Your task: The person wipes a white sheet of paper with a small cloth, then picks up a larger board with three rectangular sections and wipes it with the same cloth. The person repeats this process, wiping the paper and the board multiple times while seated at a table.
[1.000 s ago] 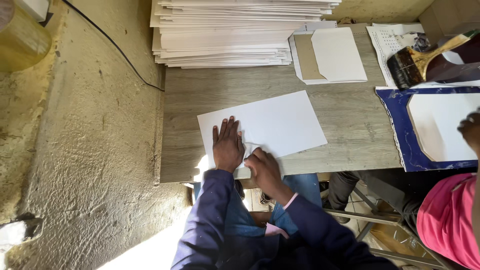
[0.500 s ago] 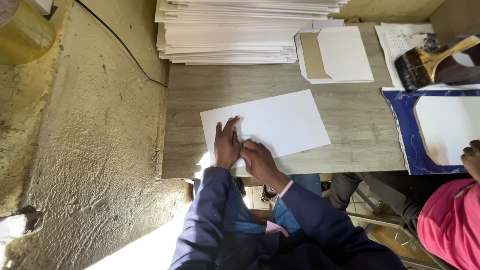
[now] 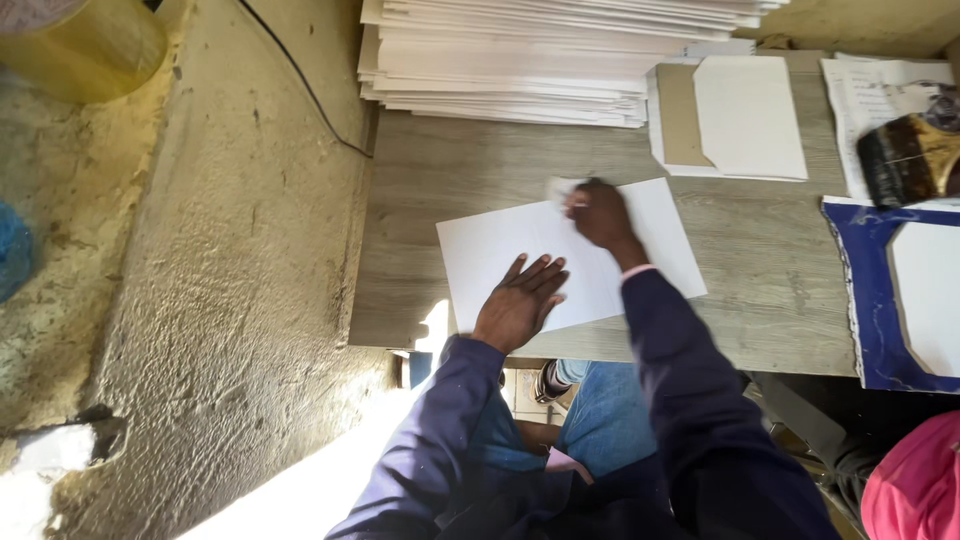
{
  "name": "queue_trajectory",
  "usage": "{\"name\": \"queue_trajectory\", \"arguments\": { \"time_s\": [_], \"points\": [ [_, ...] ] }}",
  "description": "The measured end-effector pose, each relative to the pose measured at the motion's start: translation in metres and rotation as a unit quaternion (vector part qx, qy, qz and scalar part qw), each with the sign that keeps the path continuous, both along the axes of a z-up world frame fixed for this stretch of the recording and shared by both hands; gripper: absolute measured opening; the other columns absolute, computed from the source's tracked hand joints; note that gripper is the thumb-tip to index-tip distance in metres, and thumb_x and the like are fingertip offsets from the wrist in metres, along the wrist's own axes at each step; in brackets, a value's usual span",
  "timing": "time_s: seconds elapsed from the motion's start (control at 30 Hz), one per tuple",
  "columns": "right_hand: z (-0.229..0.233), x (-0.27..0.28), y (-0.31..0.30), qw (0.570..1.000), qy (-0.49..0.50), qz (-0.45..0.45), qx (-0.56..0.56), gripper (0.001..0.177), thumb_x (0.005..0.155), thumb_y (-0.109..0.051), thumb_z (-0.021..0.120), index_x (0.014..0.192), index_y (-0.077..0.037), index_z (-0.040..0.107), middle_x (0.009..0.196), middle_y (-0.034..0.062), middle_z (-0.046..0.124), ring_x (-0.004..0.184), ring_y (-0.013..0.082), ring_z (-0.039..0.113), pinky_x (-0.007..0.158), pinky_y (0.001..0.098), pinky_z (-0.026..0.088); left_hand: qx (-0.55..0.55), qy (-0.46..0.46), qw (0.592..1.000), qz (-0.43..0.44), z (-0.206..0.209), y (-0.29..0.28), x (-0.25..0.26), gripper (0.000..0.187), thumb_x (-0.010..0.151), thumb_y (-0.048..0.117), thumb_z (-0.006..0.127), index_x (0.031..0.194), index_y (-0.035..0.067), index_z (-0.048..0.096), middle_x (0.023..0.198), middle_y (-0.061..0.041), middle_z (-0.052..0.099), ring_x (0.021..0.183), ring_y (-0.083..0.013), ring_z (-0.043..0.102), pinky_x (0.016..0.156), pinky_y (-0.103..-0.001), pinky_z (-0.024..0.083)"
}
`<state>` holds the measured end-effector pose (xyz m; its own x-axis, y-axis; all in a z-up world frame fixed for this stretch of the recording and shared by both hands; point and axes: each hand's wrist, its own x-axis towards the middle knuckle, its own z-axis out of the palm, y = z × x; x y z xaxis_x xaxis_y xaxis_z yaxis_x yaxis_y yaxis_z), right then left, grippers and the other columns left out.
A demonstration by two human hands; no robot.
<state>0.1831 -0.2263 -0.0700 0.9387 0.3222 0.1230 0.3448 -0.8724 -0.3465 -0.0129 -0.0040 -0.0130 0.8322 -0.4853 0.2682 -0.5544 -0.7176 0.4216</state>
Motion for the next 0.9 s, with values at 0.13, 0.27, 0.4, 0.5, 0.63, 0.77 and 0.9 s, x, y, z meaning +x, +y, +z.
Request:
{"name": "queue_trajectory", "arguments": {
  "time_s": [0.13, 0.27, 0.4, 0.5, 0.63, 0.77, 0.9],
  "points": [
    [0.049, -0.095, 0.152, 0.869, 0.302, 0.055, 0.387, 0.002, 0.085, -0.017, 0.072, 0.084, -0.018, 0.07, 0.088, -0.0049, 0.065, 0.096, 0.0161, 0.062, 0.096, 0.0296, 0.043, 0.026, 0.023, 0.999, 0.02, 0.008, -0.005, -0.005, 0.053, 0.117, 0.046, 0.037, 0.111, 0.016, 0.081, 0.093, -0.007, 0.082, 0.099, -0.0261, 0.08, 0.109, -0.042, 0.054],
    [0.065, -0.116, 0.178, 0.93, 0.176, 0.279, 0.161, 0.011, 0.085, -0.015, 0.088, 0.085, -0.016, 0.077, 0.089, 0.0069, 0.071, 0.092, 0.035, 0.074, 0.084, 0.047, 0.057, 0.058, 0.052, 0.995, 0.062, -0.012, -0.025, -0.02, 0.051, 0.115, 0.048, 0.028, 0.136, 0.014, 0.061, 0.128, -0.009, 0.064, 0.128, -0.0281, 0.056, 0.121, -0.048, 0.031],
    [0.024, -0.06, 0.11, 0.932, 0.171, 0.252, 0.198, 0.007, 0.088, -0.006, 0.081, 0.092, -0.009, 0.076, 0.094, 0.0117, 0.066, 0.1, 0.0404, 0.069, 0.095, 0.0494, 0.053, 0.093, 0.083, 0.988, 0.093, -0.03, -0.041, -0.025, 0.068, 0.114, 0.049, 0.017, 0.168, 0.012, 0.035, 0.174, -0.011, 0.04, 0.165, -0.0307, 0.026, 0.137, -0.055, 0.002],
    [0.068, -0.05, 0.094, 0.979, 0.131, 0.144, 0.054, 0.009, 0.09, -0.023, 0.078, 0.081, -0.026, 0.076, 0.09, 0.0017, 0.068, 0.095, 0.0268, 0.071, 0.089, 0.0446, 0.055, 0.081, 0.083, 0.99, 0.083, 0.004, -0.034, -0.029, 0.073, 0.115, 0.055, 0.015, 0.169, 0.011, 0.035, 0.175, -0.012, 0.038, 0.166, -0.03, 0.026, 0.139, -0.053, 0.007],
    [0.043, -0.093, 0.155, 0.95, 0.114, 0.24, 0.162, 0.006, 0.09, -0.005, 0.076, 0.092, -0.011, 0.076, 0.093, 0.013, 0.067, 0.098, 0.0391, 0.071, 0.087, 0.0487, 0.055, 0.119, 0.046, 0.987, 0.095, 0.086, -0.023, -0.041, 0.05, 0.096, 0.037, 0.044, 0.125, 0.014, 0.077, 0.129, -0.006, 0.077, 0.137, -0.0277, 0.058, 0.127, -0.05, 0.027],
    [0.068, -0.102, 0.164, 0.943, 0.112, 0.28, 0.143, 0.012, 0.086, -0.005, 0.08, 0.091, -0.015, 0.075, 0.091, 0.0058, 0.069, 0.096, 0.0341, 0.073, 0.086, 0.0455, 0.057, 0.076, 0.053, 0.989, 0.112, 0.051, -0.031, -0.039, 0.054, 0.1, 0.039, 0.041, 0.131, 0.01, 0.074, 0.134, -0.009, 0.075, 0.137, -0.0298, 0.058, 0.126, -0.049, 0.026],
    [0.033, -0.096, 0.172, 0.976, 0.047, 0.213, 0.024, 0.015, 0.087, -0.005, 0.075, 0.095, -0.016, 0.072, 0.099, 0.0037, 0.064, 0.103, 0.0296, 0.07, 0.092, 0.0448, 0.056, 0.078, 0.055, 0.987, 0.13, 0.116, -0.017, -0.049, 0.047, 0.098, 0.033, 0.049, 0.128, 0.011, 0.078, 0.129, -0.008, 0.078, 0.131, -0.0309, 0.062, 0.121, -0.052, 0.033]
  ]
}}
